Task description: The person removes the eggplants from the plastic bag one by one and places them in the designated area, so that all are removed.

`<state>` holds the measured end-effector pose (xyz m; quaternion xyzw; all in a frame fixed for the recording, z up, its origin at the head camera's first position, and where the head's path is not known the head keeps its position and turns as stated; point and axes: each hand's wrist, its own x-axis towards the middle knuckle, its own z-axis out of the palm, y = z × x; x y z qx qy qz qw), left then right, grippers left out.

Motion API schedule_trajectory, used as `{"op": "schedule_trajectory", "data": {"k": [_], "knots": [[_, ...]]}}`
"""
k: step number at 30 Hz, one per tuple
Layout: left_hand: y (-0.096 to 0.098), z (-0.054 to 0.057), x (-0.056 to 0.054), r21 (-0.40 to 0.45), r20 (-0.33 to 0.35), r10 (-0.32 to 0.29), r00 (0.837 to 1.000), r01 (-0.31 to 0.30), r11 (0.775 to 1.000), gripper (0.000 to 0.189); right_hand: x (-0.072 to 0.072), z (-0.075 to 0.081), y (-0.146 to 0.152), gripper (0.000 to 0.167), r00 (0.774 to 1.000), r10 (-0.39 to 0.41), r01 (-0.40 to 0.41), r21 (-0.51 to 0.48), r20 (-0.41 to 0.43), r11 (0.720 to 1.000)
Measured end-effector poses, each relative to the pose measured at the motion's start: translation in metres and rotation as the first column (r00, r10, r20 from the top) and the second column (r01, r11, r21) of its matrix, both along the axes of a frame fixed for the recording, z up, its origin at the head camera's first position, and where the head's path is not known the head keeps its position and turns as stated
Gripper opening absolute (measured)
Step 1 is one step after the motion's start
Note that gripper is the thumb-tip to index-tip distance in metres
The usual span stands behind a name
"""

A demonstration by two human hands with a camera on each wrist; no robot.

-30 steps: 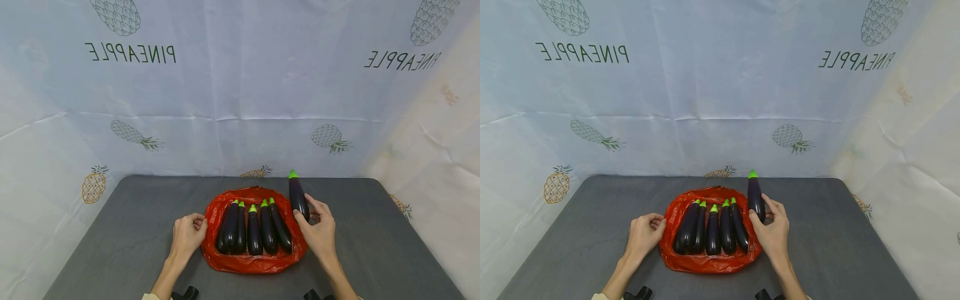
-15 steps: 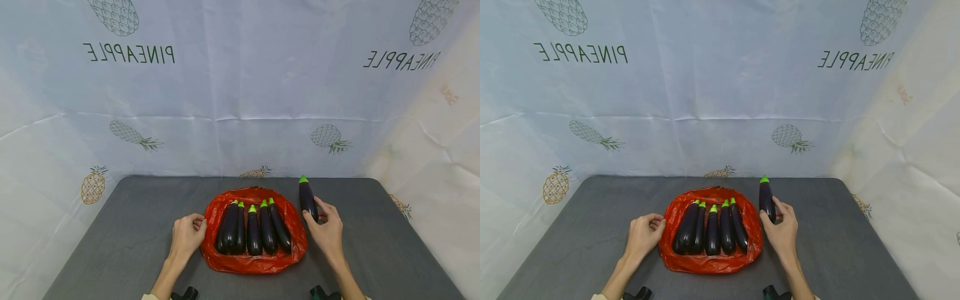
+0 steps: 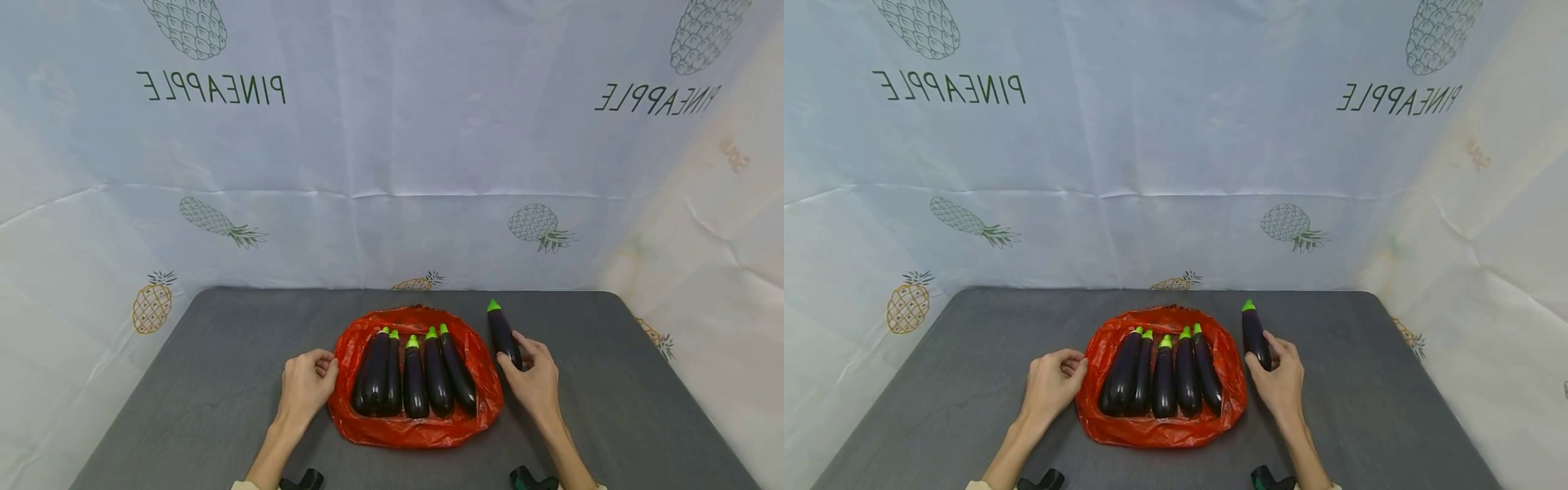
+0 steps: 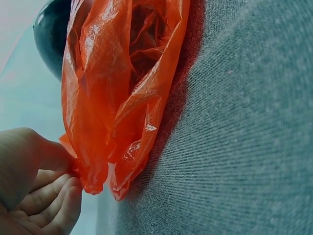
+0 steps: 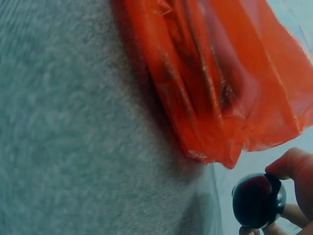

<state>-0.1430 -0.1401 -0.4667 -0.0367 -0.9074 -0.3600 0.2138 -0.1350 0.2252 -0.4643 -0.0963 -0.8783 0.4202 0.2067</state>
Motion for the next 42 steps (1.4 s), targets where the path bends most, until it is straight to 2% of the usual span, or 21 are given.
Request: {"op": "schedule_trajectory", "data": {"k": [6,16,42], "knots": [[-0.001,0.000,0.000,0.004,-0.004,-0.001,1.000,0.001,1.000,0.005,-0.001,-0.005,0.003,0.051,1.000,0.000,0.000,0.003,-0.007,1.000],[-0.001,-0.001,0.000,-0.004,-0.014,-0.010,1.000,0.010,1.000,0.005,-0.002,-0.010,0.005,0.051,0.999,0.018,-0.019,0.025,0.028,1.000],[-0.002,-0.001,0.001,0.010,-0.001,-0.011,1.000,0.011,1.000,0.005,0.001,-0.012,0.003,0.054,0.998,0.039,-0.041,0.027,0.051,0.999]]}}
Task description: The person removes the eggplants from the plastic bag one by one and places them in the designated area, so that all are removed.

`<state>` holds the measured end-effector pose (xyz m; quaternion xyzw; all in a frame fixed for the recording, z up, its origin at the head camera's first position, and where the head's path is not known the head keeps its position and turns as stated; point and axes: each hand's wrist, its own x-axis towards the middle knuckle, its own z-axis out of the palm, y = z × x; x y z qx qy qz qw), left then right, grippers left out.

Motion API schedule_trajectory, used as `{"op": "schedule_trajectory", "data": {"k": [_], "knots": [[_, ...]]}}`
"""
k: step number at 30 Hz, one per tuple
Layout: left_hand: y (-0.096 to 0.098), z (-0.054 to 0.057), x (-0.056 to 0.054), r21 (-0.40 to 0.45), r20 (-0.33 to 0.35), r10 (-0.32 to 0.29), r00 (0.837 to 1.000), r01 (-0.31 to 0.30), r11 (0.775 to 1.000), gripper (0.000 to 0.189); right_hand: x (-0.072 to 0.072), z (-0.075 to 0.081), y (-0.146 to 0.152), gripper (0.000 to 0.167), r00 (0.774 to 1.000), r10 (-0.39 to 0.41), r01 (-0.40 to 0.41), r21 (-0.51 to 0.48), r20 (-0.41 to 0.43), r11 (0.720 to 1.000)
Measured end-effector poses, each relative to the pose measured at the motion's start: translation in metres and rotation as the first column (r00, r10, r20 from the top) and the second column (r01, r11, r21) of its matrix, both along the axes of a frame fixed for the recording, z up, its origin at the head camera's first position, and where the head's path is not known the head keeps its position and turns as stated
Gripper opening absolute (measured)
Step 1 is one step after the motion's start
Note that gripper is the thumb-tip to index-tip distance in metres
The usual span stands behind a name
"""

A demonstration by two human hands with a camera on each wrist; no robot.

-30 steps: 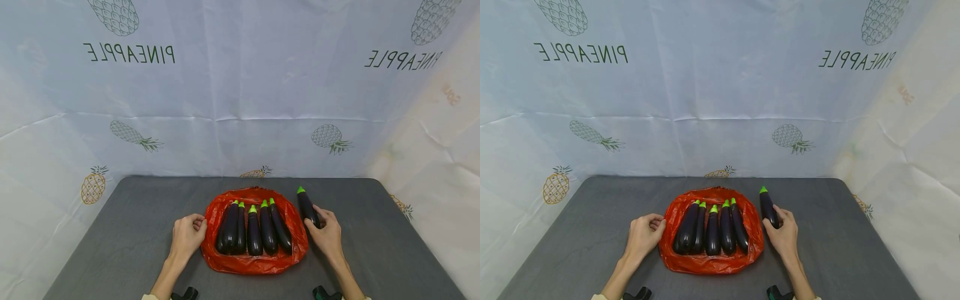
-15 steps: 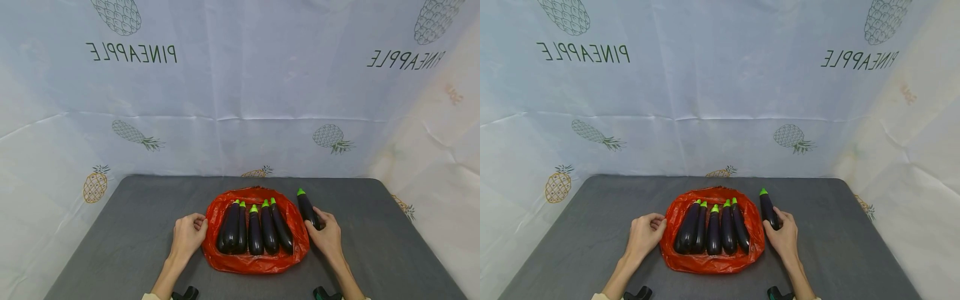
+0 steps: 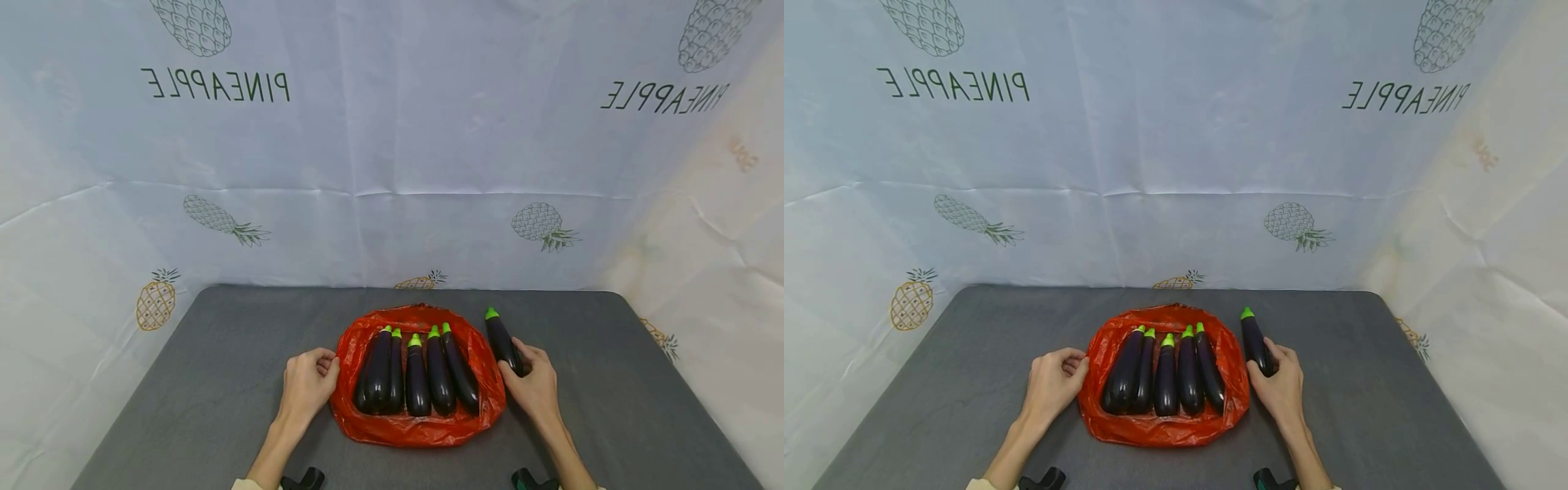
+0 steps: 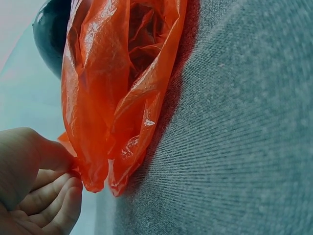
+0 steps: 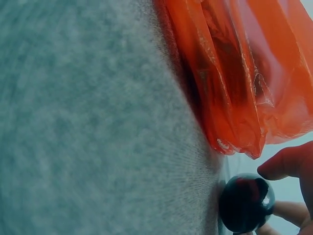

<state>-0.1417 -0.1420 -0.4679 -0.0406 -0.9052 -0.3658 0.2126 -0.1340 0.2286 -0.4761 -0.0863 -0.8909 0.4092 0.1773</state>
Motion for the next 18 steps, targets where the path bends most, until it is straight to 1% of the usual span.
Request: {"op": "schedule_trajectory", "data": {"k": [8,14,18], "knots": [[0.0002,-0.0004,-0.0006,-0.004,-0.002,-0.003,1.000,0.003,1.000,0.005,-0.0001,0.0017,0.0004,0.051,1.000,-0.010,0.010,0.000,-0.024,1.000],[0.0002,-0.0002,-0.0009,-0.006,-0.002,-0.002,1.000,0.002,1.000,0.005,0.0011,0.0046,-0.0005,0.051,0.999,-0.026,0.026,0.009,-0.026,1.000],[0.0004,-0.0003,-0.0009,-0.003,0.004,-0.001,1.000,0.001,1.000,0.005,0.0021,0.0077,-0.0024,0.050,0.999,-0.037,0.036,-0.014,-0.036,0.999]]}}
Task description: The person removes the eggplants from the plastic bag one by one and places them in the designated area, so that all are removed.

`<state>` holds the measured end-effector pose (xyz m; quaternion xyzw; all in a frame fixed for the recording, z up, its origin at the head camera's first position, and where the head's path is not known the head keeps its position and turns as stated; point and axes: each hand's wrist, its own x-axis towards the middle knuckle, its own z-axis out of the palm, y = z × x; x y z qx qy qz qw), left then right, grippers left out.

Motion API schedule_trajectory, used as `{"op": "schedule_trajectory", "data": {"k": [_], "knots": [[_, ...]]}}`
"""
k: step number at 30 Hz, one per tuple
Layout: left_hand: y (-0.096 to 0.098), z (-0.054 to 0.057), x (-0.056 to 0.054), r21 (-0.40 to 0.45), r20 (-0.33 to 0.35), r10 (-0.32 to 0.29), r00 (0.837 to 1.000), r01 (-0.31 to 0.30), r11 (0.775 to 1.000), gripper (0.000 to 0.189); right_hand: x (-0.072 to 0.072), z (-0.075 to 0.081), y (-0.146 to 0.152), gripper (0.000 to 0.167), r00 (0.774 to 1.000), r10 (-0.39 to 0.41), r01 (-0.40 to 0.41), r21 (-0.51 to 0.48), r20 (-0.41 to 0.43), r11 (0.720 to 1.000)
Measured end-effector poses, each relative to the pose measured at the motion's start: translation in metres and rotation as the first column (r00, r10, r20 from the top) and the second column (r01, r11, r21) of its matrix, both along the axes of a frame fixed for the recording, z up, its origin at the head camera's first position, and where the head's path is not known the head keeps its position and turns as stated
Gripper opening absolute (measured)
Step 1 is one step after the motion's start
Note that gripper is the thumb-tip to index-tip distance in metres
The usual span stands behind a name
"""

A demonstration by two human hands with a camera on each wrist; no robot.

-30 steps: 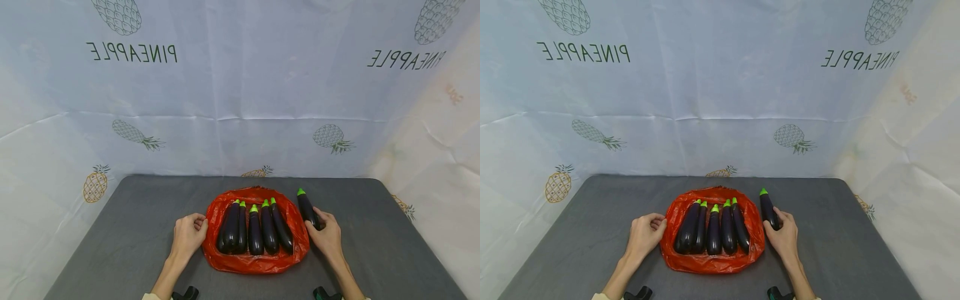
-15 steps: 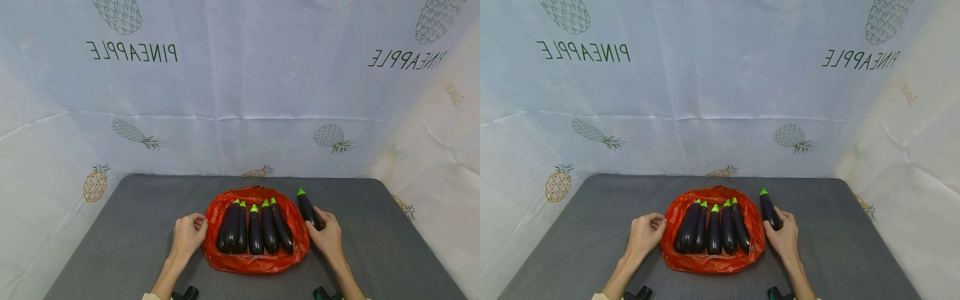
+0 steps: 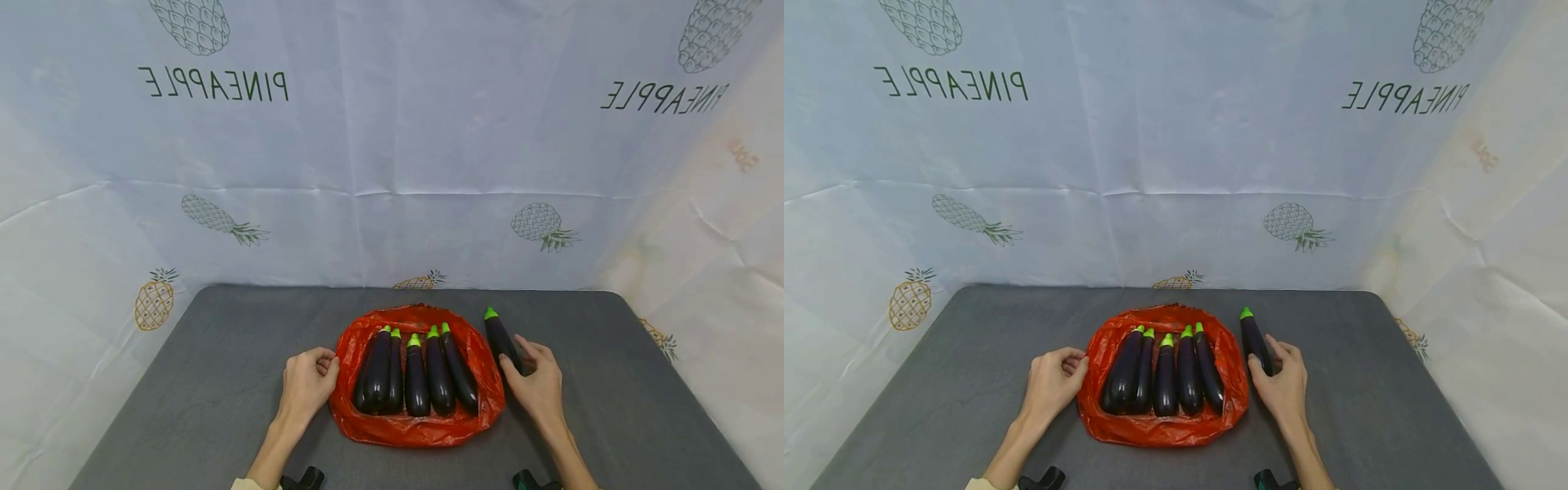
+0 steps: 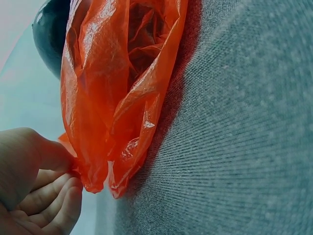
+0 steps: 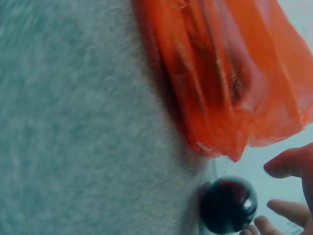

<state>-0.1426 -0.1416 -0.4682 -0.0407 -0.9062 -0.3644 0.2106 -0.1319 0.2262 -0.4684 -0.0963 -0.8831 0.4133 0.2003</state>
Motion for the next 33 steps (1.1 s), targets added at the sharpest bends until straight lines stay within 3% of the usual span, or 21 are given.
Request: {"op": "schedule_trajectory", "data": {"k": [11,16,21,28,33], "knots": [[0.000,0.000,0.000,-0.005,0.000,0.006,1.000,-0.006,1.000,0.005,0.007,0.017,-0.014,0.040,0.997,0.006,-0.016,-0.122,-0.080,0.992],[0.000,0.000,0.000,-0.004,-0.002,0.006,1.000,-0.006,1.000,0.004,0.011,0.032,-0.026,0.035,0.987,0.046,-0.076,-0.197,-0.154,0.977],[0.000,0.000,0.000,-0.001,0.001,0.007,1.000,-0.007,1.000,0.004,0.014,0.044,-0.039,0.034,0.983,0.082,-0.118,-0.226,-0.164,0.967],[-0.001,0.001,-0.001,-0.004,0.008,0.009,1.000,-0.009,1.000,0.006,0.014,0.046,-0.055,0.035,0.969,0.149,-0.200,-0.273,-0.197,0.941],[-0.001,0.001,-0.001,-0.008,0.004,0.010,1.000,-0.010,1.000,0.005,0.015,0.046,-0.067,0.036,0.970,0.178,-0.221,-0.286,-0.168,0.933]]}}
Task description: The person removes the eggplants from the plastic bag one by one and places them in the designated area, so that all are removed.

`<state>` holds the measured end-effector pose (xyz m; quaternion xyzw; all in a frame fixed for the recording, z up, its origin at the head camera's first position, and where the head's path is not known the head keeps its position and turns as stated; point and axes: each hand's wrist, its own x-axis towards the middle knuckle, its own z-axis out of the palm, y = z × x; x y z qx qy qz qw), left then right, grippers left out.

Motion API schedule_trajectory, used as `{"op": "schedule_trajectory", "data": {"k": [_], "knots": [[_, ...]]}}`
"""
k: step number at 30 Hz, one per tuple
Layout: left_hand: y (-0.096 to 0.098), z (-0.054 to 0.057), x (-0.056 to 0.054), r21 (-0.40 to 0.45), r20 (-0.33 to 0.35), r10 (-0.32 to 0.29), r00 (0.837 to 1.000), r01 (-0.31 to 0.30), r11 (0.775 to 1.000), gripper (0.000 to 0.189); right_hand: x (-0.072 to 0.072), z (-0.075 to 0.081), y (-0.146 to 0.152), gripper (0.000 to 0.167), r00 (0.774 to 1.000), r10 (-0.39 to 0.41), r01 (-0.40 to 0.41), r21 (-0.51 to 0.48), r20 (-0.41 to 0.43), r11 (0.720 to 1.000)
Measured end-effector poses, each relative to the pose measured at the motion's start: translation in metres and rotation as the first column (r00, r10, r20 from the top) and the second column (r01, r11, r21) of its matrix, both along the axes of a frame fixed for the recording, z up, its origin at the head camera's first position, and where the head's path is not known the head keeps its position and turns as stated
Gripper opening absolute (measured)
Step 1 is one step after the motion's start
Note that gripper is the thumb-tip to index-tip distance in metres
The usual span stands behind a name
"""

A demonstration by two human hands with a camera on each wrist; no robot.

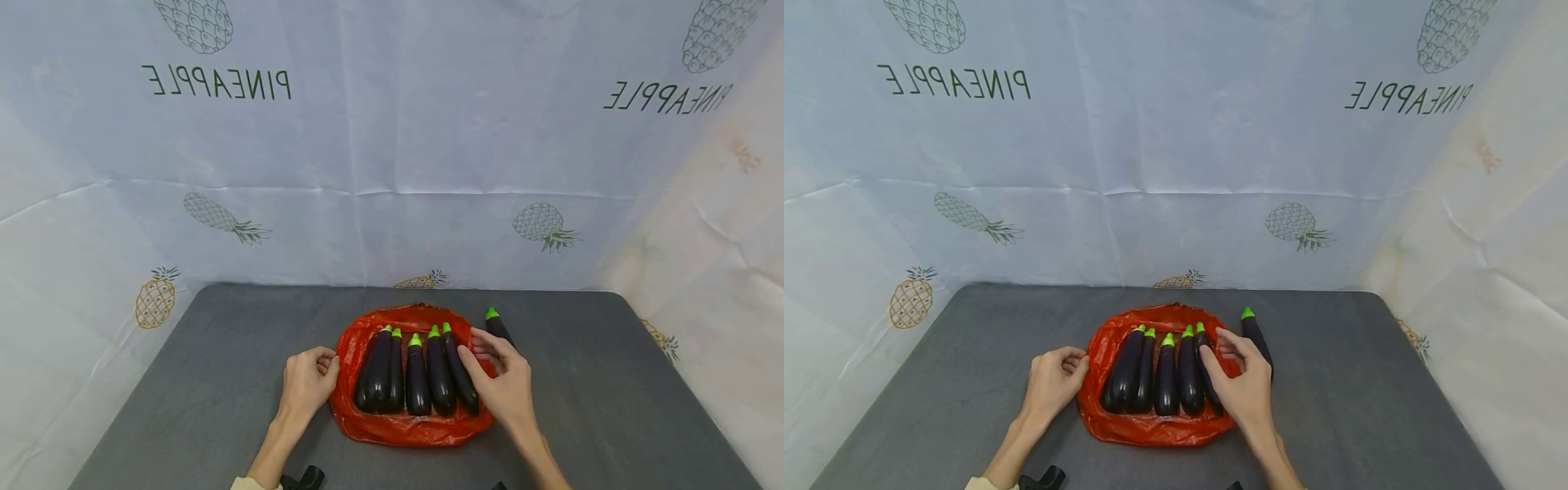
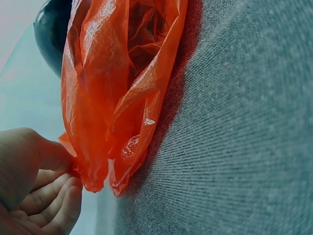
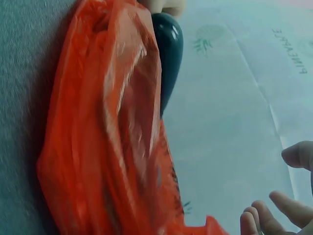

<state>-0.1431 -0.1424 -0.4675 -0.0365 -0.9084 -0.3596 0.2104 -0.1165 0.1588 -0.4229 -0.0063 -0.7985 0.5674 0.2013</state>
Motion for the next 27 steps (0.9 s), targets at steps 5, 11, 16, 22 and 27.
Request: {"op": "schedule_trajectory", "data": {"k": [5,11,16,22,27], "knots": [[0.000,0.000,0.000,-0.004,-0.002,0.003,1.000,-0.003,1.000,0.006,0.001,-0.003,-0.010,0.039,1.000,0.007,-0.008,0.047,0.010,0.999],[0.000,0.000,0.001,-0.004,-0.010,0.000,1.000,0.000,1.000,0.006,0.002,-0.005,-0.021,0.041,1.000,0.014,-0.014,0.116,-0.001,0.993],[0.000,0.000,0.001,-0.004,-0.016,-0.002,1.000,0.002,1.000,0.005,0.003,-0.006,-0.032,0.041,0.998,0.056,-0.058,0.090,0.030,0.994],[-0.001,0.000,0.001,-0.009,-0.024,-0.002,1.000,0.002,1.000,0.006,0.006,-0.013,-0.048,0.040,0.994,0.097,-0.100,0.059,0.049,0.993],[-0.001,0.001,0.001,-0.012,-0.028,-0.001,1.000,0.001,1.000,0.006,0.007,-0.018,-0.059,0.038,0.990,0.125,-0.128,0.040,0.069,0.991]]}}
